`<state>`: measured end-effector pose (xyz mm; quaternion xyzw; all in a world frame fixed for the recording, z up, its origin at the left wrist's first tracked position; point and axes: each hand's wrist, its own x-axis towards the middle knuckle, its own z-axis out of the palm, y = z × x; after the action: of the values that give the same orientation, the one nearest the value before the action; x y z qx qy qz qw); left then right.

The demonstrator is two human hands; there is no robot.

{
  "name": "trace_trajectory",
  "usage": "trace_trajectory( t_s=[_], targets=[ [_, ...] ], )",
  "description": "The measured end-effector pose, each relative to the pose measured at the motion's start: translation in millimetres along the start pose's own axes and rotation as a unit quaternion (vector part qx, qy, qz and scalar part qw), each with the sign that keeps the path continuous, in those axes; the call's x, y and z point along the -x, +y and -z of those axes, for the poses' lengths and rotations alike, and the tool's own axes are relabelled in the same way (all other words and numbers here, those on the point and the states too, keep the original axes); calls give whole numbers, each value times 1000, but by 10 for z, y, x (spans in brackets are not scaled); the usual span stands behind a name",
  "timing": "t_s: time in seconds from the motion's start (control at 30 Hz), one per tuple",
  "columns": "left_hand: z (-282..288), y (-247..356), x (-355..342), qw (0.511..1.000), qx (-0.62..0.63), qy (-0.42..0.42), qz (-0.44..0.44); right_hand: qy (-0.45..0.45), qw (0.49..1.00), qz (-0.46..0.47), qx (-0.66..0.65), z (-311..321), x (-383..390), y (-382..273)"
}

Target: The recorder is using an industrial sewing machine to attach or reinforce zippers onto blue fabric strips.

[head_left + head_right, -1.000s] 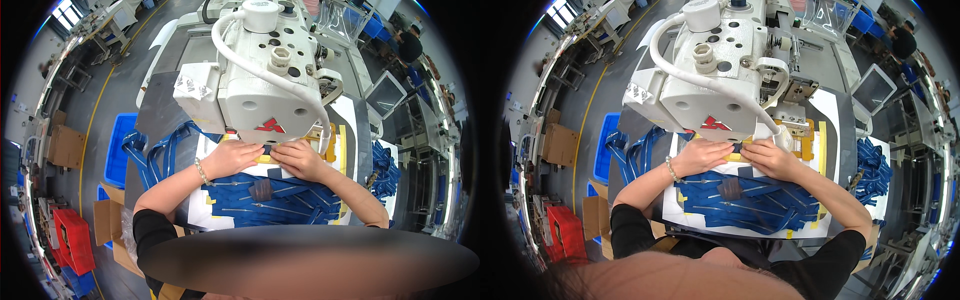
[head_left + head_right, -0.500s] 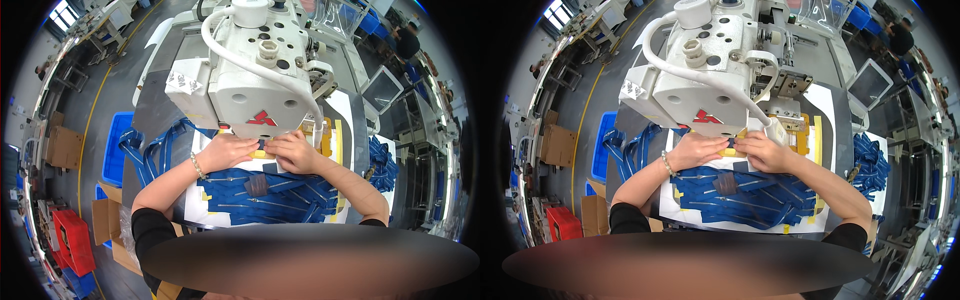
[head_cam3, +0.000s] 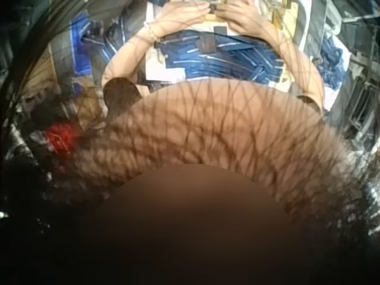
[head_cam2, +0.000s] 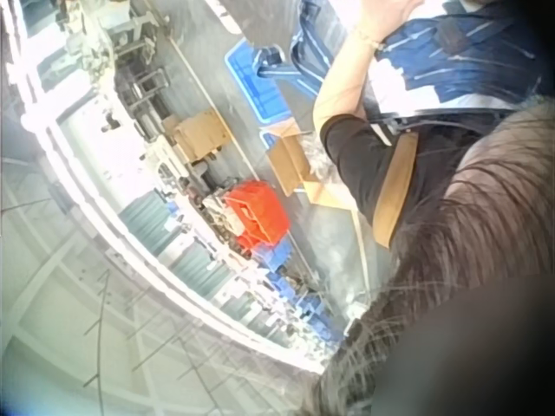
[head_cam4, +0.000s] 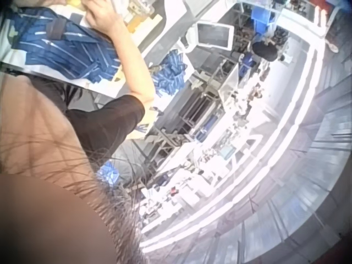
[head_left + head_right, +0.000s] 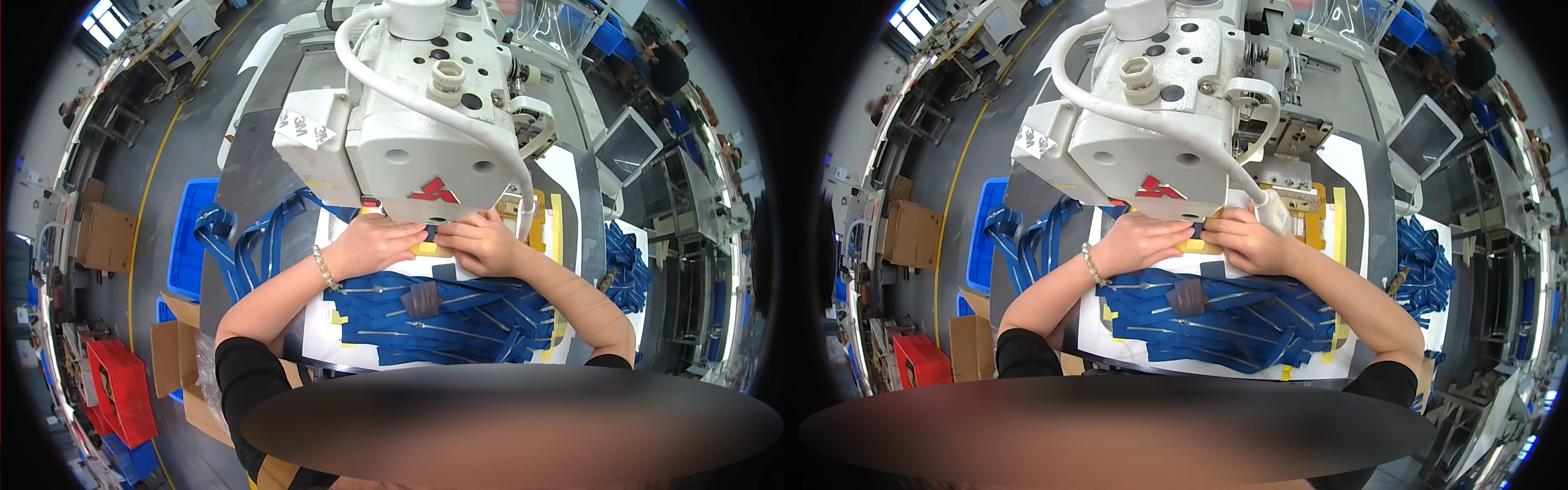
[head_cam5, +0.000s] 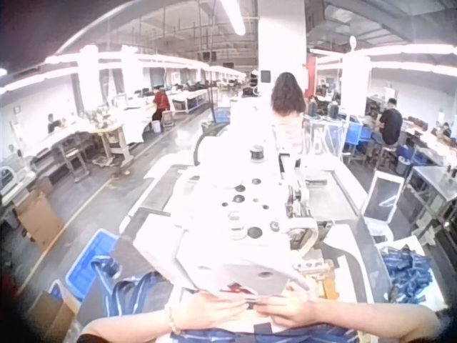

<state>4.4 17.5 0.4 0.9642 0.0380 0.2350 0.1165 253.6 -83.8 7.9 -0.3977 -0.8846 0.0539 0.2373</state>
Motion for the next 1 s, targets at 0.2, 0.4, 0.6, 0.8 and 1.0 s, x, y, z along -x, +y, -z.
trace_trajectory(
  t_s=[0.2, 0.4, 0.6, 0.8, 1.0],
  targets=[
    [-25, -4, 24, 1000, -4, 16, -8, 33, 999, -3, -1, 31, -24, -74],
    [6, 20, 26, 1000, 3, 4, 9, 145, 989, -22, -2, -39, 32, -16],
    [-30, -14, -11, 999, 3, 35, -13, 141, 989, -34, 10, 23, 59, -24],
    [-28, -23, 39, 1000, 12, 28, 3, 26, 989, -82, -124, 314, -32, -448],
    [-9, -9, 16, 999, 11, 38, -1, -103, 984, -83, -116, 230, 118, -1072]
  ],
)
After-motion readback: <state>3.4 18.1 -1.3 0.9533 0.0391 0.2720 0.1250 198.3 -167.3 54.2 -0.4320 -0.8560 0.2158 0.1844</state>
